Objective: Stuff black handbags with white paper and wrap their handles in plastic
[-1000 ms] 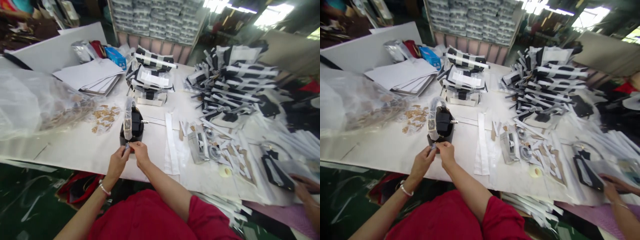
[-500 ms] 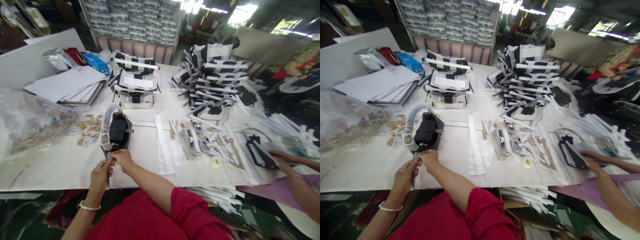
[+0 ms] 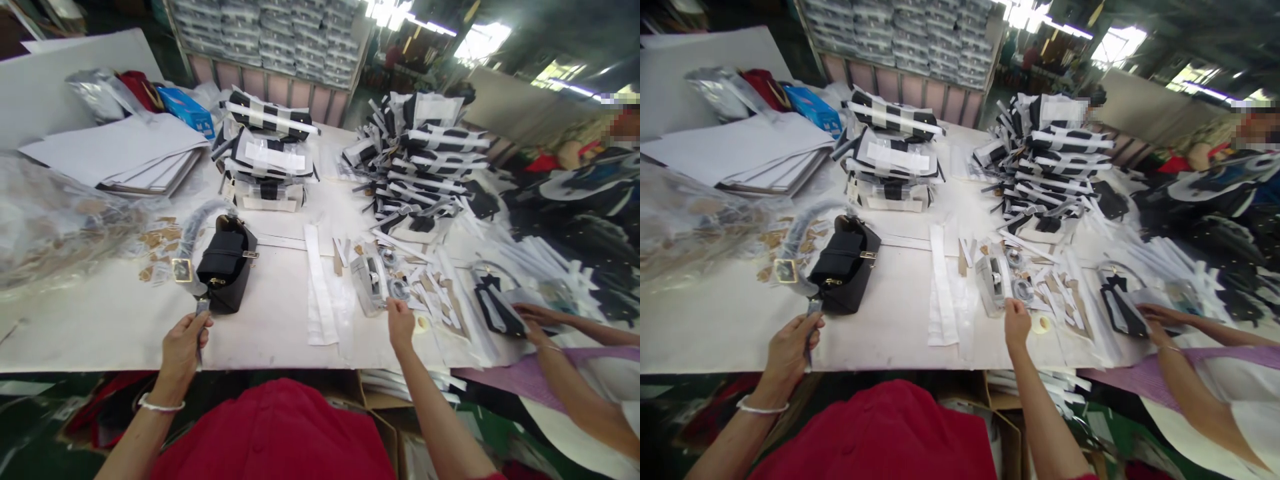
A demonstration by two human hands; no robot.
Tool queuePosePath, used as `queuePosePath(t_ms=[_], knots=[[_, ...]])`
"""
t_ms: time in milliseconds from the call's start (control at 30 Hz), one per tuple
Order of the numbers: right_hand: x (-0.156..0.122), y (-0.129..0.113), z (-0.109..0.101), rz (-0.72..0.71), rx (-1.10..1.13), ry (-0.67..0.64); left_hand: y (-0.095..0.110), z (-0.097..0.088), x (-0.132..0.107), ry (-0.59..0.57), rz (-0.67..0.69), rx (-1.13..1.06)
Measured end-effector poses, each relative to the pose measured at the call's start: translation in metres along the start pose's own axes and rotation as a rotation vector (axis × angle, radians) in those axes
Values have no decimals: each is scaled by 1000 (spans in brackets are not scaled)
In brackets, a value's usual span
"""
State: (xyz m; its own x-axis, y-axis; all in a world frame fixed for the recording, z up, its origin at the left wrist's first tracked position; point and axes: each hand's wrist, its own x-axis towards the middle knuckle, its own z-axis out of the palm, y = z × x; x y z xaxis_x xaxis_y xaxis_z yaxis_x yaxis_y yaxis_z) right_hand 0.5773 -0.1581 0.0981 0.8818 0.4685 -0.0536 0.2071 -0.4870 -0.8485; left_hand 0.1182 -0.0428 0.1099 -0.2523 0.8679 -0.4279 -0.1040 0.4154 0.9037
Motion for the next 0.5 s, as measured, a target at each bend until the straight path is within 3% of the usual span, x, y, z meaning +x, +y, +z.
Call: queuePosePath(t_ms=[33,100,233,367,500], knots=[[11,6,-9,3,-34,17,0,0,0,-1,-2,0],[29,12,-14,84,-33,-84,1,0,0,2,1,5],[48,13,-4,255,41,-322,1,-2,1,8,-5,3],[48,12,-4,261,81,-335,1,-4,0,4,-24,5],[35,19,-22,216,120,-257,1,-5,-4,24,-7,2]])
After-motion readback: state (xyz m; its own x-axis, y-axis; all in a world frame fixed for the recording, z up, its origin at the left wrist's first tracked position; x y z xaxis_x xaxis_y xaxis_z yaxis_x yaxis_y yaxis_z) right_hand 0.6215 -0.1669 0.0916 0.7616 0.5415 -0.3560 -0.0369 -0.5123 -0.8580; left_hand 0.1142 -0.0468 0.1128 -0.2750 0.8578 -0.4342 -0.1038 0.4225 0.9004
